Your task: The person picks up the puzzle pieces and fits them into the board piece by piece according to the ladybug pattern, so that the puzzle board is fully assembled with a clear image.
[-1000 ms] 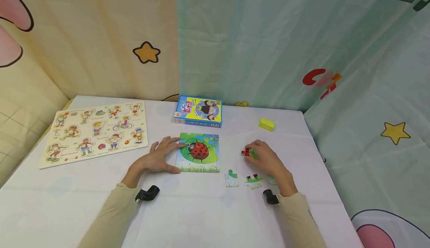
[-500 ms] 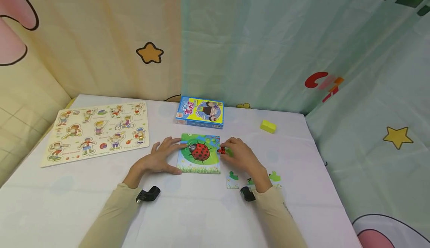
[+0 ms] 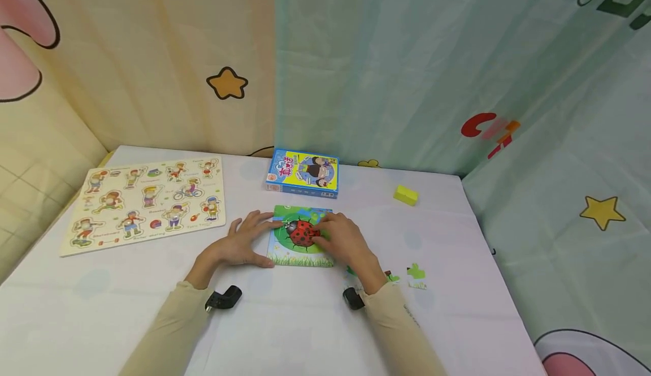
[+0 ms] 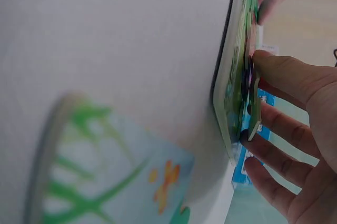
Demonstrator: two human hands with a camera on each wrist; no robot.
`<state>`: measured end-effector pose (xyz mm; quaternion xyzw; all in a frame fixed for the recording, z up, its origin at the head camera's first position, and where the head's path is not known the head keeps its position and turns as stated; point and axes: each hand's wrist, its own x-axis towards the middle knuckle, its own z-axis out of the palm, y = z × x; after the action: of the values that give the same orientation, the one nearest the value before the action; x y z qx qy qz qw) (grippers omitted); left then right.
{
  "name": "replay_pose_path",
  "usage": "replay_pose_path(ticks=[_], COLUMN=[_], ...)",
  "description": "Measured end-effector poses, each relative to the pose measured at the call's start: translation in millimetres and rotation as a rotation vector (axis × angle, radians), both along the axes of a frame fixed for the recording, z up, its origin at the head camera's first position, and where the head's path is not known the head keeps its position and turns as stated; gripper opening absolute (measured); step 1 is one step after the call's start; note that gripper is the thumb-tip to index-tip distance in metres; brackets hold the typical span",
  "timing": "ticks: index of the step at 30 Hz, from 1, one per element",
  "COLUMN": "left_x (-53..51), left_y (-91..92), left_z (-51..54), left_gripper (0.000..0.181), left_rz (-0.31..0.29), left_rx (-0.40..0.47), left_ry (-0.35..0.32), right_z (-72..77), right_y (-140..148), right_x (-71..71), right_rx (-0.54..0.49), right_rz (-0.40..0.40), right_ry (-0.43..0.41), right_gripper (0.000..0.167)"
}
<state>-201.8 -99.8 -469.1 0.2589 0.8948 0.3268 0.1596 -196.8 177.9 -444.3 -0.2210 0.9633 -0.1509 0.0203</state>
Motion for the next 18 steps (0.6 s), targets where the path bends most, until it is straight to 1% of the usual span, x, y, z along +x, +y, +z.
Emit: replay_pose_path(ticks=[4, 8, 13, 18], left_x=[0.7, 0.7, 2.8, 2.1], left_y=[0.6, 1.3, 0.3, 0.0], left_z=[-0.1, -0.2, 0.9, 2.2], left_gripper=[0.087, 0.087, 0.088, 0.087], left_rz=[-0.002, -0.001, 0.006, 0.004], left_rx=[0.007, 0.008, -0.003, -0.011], left_ry=[0.003, 0.009, -0.009, 0.011], right_z=[-1.0, -1.1, -2.4, 0.5], right_y=[-5.9, -7.8, -8.9, -11.8], right_x=[0.1, 0.0, 2.2, 3.0], right_rx=[0.003, 0.027, 0.029, 0.032], right_rz=[0.018, 0.007, 0.003, 0.003], right_ry=[-0.004, -0.003, 0.001, 0.017], right_gripper=[0.028, 0.029, 0.030, 0.027])
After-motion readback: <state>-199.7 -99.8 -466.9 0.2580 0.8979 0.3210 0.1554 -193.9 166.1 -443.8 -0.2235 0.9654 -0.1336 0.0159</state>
